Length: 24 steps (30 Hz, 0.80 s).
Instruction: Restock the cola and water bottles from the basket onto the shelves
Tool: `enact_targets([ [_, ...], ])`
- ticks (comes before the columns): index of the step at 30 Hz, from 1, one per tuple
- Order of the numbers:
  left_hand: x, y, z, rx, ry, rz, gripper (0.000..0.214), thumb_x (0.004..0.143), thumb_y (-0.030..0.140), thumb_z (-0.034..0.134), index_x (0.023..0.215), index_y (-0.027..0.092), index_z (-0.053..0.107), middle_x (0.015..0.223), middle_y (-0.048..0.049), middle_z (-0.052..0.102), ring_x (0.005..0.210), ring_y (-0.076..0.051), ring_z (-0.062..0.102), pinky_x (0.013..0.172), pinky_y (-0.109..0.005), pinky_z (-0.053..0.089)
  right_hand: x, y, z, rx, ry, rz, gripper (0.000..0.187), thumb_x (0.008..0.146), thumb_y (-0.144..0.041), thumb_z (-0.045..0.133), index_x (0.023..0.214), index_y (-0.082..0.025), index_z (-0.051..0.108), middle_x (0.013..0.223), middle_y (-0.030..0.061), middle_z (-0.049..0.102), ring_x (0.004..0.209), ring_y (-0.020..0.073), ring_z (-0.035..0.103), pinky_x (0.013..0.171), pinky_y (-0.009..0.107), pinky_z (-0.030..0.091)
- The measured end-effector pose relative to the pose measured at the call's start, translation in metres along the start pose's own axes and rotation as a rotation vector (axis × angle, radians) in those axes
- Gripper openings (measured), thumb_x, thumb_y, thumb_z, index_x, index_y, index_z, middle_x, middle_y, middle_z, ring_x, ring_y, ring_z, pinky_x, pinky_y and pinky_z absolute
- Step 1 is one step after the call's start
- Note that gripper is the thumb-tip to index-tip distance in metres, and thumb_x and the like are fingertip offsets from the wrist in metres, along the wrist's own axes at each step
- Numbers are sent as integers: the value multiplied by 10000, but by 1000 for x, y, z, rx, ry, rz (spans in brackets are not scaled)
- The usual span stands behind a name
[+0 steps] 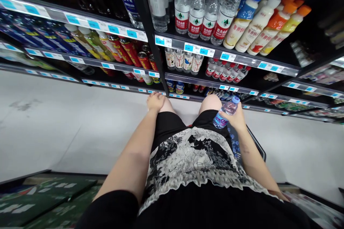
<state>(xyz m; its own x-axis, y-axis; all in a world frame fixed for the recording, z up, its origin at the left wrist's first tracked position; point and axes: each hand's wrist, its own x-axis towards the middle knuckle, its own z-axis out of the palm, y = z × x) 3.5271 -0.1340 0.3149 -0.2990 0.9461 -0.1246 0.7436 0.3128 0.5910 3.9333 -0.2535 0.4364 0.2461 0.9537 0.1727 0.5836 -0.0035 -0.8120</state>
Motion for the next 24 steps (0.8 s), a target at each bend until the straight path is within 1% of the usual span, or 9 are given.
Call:
enact_targets([
  [4,-1,-1,-2,12,-5,4,480,915,408,529,1321,221,703,1544,-93,524,1418,-346,426,1205,-487,333,5,-11,-4,-129,-36,80,752,567,-574,900,1136,-210,570,1082,96,706,998,318,689,923,466,544],
  [8,-2,0,-2,35,-8,11,476,932,409,507,1327,221,695,1541,-96,525,1439,-328,400,1219,-472,313,1,-25,-10,-327,-48,204,813,578,-648,877,1212,-249,561,1028,65,729,1014,341,694,900,460,535],
  [12,-8,9,2,153,-51,-2,543,956,412,454,1437,203,597,1630,-102,404,1481,-359,320,1214,-536,297,-6,-34,-13,-437,-86,216,827,654,-702,813,1296,-271,519,1099,63,733,1054,347,695,898,437,534],
  [15,-14,16,2,237,-102,-5,616,954,438,464,1518,194,499,1687,-110,295,1512,-396,248,1217,-576,265,-8,-38,-12,-499,-115,228,820,701,-715,770,1322,-262,484,1120,76,733,1073,363,694,888,428,531],
  [17,-16,19,2,265,-136,-14,663,932,487,503,1535,214,469,1712,-104,232,1523,-431,205,1203,-614,265,-6,-40,-8,-530,-141,231,786,734,-709,747,1319,-258,478,1111,80,735,1073,367,696,878,417,528],
  [19,-15,21,1,289,-159,-20,697,905,531,537,1530,230,469,1720,-104,207,1525,-462,179,1178,-655,279,-2,-43,-2,-569,-172,219,752,769,-698,724,1328,-259,478,1089,80,738,1061,370,700,855,403,525],
  [21,-12,21,0,313,-156,-8,706,896,544,546,1521,224,476,1711,-115,224,1517,-466,194,1161,-668,294,3,-49,6,-623,-204,190,746,797,-684,707,1362,-254,477,1083,89,737,1050,377,702,834,398,520],
  [24,-3,20,-2,350,-148,14,690,875,533,571,1482,209,522,1677,-136,297,1482,-444,275,1144,-650,331,10,-57,21,-658,-242,134,737,806,-636,714,1399,-260,493,1131,96,727,1057,379,700,837,400,517],
])
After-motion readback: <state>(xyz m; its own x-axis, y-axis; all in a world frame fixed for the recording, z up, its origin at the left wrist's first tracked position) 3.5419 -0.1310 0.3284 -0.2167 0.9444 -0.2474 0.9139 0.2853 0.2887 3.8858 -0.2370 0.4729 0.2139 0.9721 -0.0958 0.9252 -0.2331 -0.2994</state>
